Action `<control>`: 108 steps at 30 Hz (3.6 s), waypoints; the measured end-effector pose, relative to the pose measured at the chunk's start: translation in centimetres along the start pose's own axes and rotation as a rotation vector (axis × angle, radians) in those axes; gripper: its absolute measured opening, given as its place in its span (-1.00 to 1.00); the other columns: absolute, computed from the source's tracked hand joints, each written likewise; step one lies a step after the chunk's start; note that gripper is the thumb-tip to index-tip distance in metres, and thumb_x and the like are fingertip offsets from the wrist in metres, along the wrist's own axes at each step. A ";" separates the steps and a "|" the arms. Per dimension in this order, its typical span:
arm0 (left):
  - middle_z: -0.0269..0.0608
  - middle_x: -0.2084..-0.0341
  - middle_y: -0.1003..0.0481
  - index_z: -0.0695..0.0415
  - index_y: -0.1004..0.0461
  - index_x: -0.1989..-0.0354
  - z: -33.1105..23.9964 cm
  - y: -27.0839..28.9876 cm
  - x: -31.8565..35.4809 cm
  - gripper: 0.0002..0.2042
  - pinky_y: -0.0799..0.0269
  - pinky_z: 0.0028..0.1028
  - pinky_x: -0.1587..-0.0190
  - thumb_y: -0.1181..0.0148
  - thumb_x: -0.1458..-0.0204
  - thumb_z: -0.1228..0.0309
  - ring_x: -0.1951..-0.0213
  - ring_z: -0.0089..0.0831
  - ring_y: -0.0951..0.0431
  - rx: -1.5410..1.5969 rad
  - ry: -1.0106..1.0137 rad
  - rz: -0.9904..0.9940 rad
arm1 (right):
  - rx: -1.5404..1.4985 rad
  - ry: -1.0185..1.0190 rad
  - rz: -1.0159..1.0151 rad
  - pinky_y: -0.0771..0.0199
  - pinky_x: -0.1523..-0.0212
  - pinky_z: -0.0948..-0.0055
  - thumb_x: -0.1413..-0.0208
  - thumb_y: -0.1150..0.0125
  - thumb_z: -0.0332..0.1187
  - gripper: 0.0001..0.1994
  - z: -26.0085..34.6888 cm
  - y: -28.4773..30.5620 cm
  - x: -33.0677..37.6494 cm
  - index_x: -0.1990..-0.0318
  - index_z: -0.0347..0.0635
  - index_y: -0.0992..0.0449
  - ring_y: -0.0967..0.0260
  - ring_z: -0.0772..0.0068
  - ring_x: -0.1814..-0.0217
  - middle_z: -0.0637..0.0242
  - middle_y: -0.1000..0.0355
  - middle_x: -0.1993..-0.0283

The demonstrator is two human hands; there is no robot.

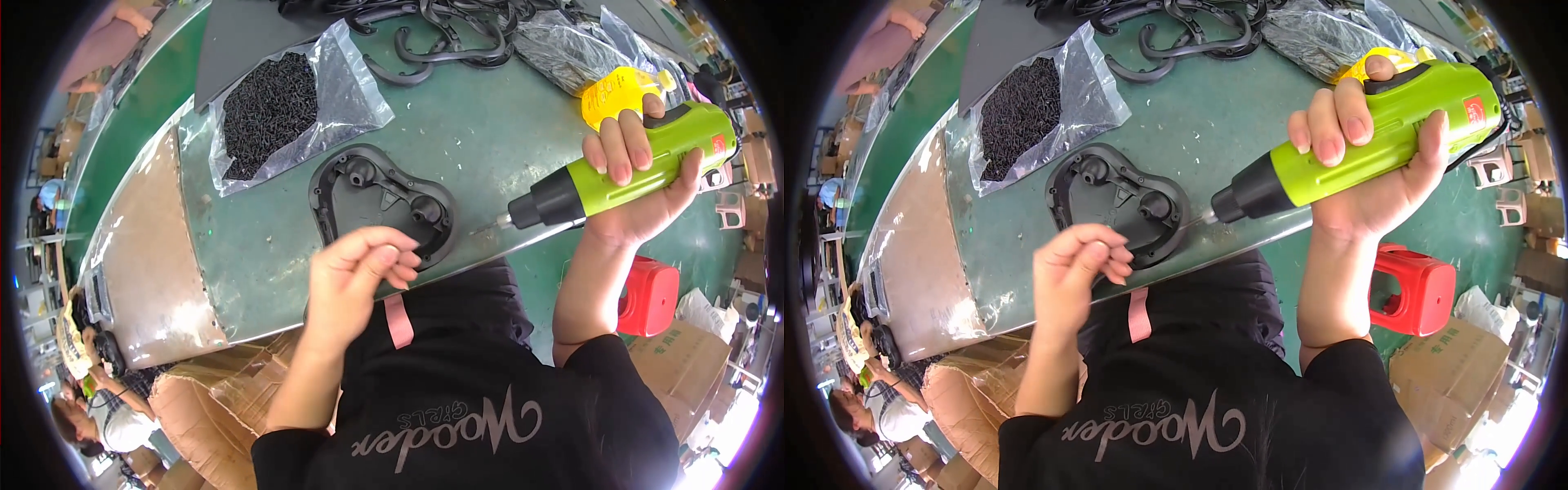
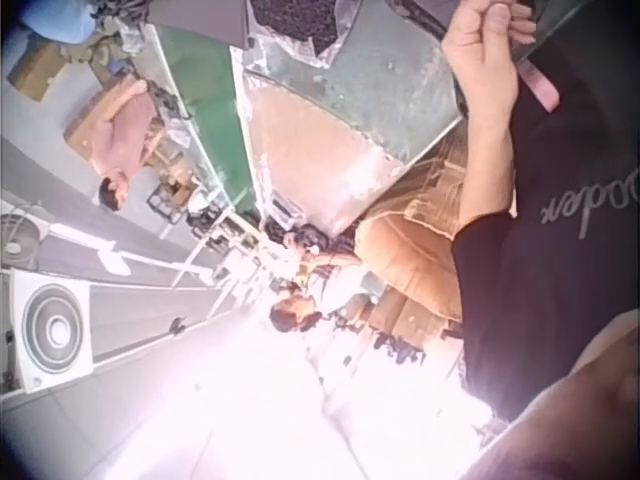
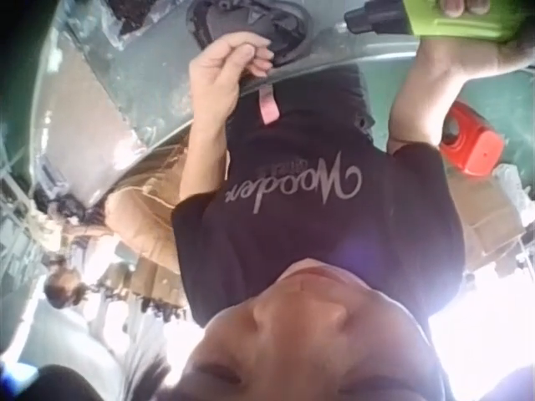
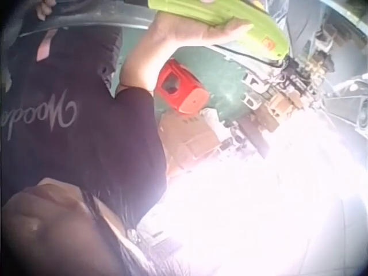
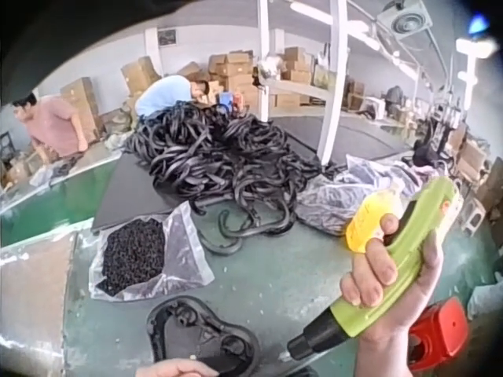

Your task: Assemble a bicycle seat by attaching components using an electric screwdriver.

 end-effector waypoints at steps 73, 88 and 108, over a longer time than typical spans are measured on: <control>-0.35 0.53 -0.41 0.07 -0.48 0.50 0.8 -1.6 0.5 -0.66 -0.29 -0.40 0.42 -0.45 0.44 0.22 0.46 -0.33 -0.43 -0.798 -0.539 -0.180 | 0.203 -0.195 0.548 -0.32 0.31 0.32 -0.07 -0.15 0.03 -0.46 -5.3 -1.1 0.4 -0.04 -0.11 -0.17 -0.32 0.37 0.39 0.32 -0.32 0.38; -0.38 0.58 -0.36 0.06 -0.45 0.50 0.7 -1.8 0.0 -0.65 -0.25 -0.42 0.43 -0.43 0.43 0.18 0.54 -0.37 -0.38 -0.791 -0.582 -0.163 | 0.349 -0.131 0.769 -0.41 0.43 0.45 -0.02 -0.25 -0.07 -0.53 -4.8 -4.5 1.6 0.06 -0.11 -0.23 -0.40 0.42 0.49 0.30 -0.40 0.41; -0.20 0.37 -0.46 0.16 -0.48 0.29 0.7 -2.4 -0.6 -0.63 -0.31 -0.40 0.31 -0.39 0.35 0.36 0.39 -0.26 -0.41 -0.794 -0.508 -0.093 | 0.239 -0.210 0.606 -0.40 0.36 0.36 -0.05 -0.24 -0.07 -0.50 -5.5 -2.1 0.1 0.01 -0.10 -0.16 -0.39 0.37 0.43 0.28 -0.38 0.34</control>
Point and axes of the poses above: each hand's wrist, its own x-axis away from the middle knuckle, its own y-axis out of the back of the hand, z = x × y, the point moved 9 cm from there along -x, towards the middle knuckle
